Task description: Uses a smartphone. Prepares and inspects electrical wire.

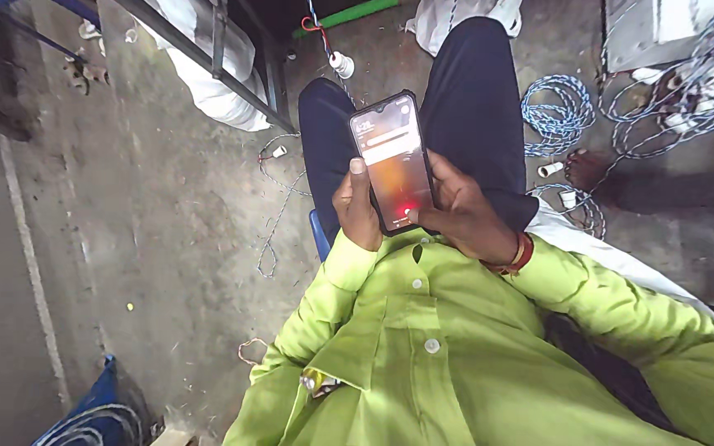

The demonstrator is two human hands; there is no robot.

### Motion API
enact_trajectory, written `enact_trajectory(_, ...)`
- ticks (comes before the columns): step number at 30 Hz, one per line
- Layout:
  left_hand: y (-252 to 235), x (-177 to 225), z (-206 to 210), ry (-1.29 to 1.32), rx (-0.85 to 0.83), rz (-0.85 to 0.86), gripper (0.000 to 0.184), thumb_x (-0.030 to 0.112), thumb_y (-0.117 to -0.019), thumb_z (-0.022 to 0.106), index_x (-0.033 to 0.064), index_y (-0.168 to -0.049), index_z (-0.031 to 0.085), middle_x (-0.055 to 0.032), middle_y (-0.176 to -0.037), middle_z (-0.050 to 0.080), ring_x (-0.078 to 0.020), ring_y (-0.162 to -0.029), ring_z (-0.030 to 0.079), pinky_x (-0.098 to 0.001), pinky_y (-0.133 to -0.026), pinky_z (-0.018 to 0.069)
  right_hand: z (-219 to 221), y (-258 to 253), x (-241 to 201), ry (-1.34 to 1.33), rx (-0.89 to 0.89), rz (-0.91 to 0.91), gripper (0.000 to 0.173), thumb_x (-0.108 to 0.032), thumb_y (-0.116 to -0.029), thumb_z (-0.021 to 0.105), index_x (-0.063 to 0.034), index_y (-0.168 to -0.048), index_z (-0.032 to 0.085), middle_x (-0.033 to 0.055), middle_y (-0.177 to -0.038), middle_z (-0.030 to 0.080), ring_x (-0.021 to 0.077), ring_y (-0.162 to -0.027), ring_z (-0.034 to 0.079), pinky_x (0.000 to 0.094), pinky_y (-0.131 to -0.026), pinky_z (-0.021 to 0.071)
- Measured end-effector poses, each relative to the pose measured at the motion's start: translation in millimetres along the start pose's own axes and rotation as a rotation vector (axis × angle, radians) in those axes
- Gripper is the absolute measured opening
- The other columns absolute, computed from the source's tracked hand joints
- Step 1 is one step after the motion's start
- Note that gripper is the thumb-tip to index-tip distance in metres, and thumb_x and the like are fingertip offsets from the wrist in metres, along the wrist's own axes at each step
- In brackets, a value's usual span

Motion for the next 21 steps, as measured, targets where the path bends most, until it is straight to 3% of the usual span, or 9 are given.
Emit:
enact_trajectory(6, 0.7, -0.4, 0.1, -0.004, 0.02, -0.02, 0.039, 0.031, -0.111, 0.042, 0.0042, -0.11, 0.07, -0.0082, -0.094, 0.075, -0.0171, -0.089, 0.074, -0.0387, -0.082, 0.0633, -2.2, 8.1, -1.1, 0.124, 0.004, -0.009, 0.086, 0.011, -0.084, 0.06, -0.0146, -0.16, 0.029, 0.0076, -0.133, 0.063, 0.0185, -0.104, 0.07, 0.0317, -0.081, 0.0636)
enact_trajectory(13, 1.1, -0.5, -0.5, -0.014, 0.026, -0.026, 0.037, 0.031, -0.1103, 0.045, 0.0054, -0.11, 0.071, -0.0073, -0.096, 0.076, -0.0167, -0.091, 0.074, -0.039, -0.084, 0.0632, -2.9, 3.3, 0.7, 0.028, -0.029, -0.016, 0.08, 0.001, -0.0875, 0.053, -0.0121, -0.161, 0.026, 0.0093, -0.143, 0.056, 0.0196, -0.118, 0.065, 0.0365, -0.093, 0.0601)
enact_trajectory(21, 1.0, 0.1, 0.8, -0.009, 0.007, -0.019, 0.037, 0.031, -0.1108, 0.043, 0.0055, -0.109, 0.07, -0.0076, -0.096, 0.076, -0.017, -0.089, 0.075, -0.0386, -0.083, 0.0636, -2.0, 1.3, 0.3, -0.01, -0.034, -0.029, 0.076, 0.003, -0.0894, 0.052, -0.01, -0.16, 0.027, 0.0107, -0.141, 0.057, 0.0201, -0.116, 0.066, 0.0369, -0.093, 0.0603)
Point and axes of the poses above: each hand's wrist, its own y-axis away from the middle knuckle, its own z-axis out of the palm, x = y × z, the point moved 8 cm from there along -y, towards the middle knuckle
